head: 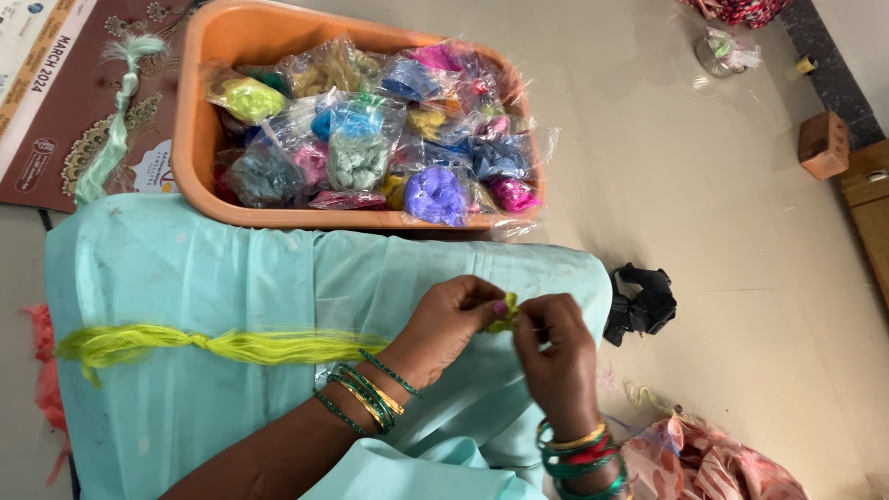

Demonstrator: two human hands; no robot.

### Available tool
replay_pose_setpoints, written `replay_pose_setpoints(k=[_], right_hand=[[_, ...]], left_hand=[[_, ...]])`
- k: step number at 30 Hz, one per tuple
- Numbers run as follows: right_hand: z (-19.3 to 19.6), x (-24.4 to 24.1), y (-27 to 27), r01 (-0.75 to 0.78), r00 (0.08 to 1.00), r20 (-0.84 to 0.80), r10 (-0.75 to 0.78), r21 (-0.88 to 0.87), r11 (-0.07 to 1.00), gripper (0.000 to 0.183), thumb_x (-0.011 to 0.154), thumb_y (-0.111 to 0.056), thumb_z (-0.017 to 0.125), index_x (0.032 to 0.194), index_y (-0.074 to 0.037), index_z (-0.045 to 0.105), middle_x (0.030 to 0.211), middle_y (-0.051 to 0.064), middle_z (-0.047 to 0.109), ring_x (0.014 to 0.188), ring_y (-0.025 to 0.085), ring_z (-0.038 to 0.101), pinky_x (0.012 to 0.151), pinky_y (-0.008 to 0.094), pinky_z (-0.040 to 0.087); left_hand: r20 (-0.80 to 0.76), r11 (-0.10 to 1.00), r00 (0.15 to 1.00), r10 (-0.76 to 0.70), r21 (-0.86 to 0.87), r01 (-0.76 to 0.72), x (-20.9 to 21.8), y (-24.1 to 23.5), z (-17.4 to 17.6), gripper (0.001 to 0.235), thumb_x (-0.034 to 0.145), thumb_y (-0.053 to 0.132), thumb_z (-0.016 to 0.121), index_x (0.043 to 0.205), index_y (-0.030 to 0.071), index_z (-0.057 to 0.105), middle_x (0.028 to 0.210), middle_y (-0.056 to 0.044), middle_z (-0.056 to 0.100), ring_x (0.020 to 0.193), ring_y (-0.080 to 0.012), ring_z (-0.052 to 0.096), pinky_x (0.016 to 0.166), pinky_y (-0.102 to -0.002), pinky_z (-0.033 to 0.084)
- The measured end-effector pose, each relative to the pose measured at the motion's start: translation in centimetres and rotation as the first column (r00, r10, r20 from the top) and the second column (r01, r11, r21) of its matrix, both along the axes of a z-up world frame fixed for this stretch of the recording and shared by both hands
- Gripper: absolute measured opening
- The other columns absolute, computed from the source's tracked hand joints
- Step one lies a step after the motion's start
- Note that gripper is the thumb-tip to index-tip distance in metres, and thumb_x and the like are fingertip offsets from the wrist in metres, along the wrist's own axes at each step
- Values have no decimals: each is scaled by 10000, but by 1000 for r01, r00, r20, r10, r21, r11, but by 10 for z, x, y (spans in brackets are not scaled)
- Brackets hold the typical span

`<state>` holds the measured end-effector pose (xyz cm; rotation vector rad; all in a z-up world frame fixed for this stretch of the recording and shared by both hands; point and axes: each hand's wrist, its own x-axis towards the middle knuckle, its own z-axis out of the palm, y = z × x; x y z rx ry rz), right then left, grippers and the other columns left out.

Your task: The person manually packages small bundles of colorful yarn into plastic bags and ties them.

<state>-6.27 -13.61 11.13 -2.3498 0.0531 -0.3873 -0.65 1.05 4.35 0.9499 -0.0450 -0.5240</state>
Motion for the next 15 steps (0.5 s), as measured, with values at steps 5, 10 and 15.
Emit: replay_pose_setpoints(k=[5,10,15], right_hand=[[4,3,-52,64,994,-103,-40,236,970,40,977,-57,602,1002,-30,616,801,38,666,676,88,607,587,238,497],[11,-4,-73,0,999,51,1,-29,1000,42,996,-41,595,973,-7,601,872,58,623,745,100,609,648,261,508],[-2,-12,-87,44,999,-13,-46,-152,987,48,953,-46,641,971,-3,628,915,79,621,713,147,624,628,291,515]], left_hand=[[429,924,904,-4,346,-160,5,23,19,195,814,134,804,987,97,723,870,-18,656,757,-166,624,683,-322,527],[749,700,652,-117,528,-481,12,33,10,46,841,95,710,827,121,745,805,-60,694,816,-297,674,721,-434,531],[759,700,642,-110,518,-492,12,32,10,27,836,125,716,827,109,736,813,-80,690,815,-316,672,714,-449,528]])
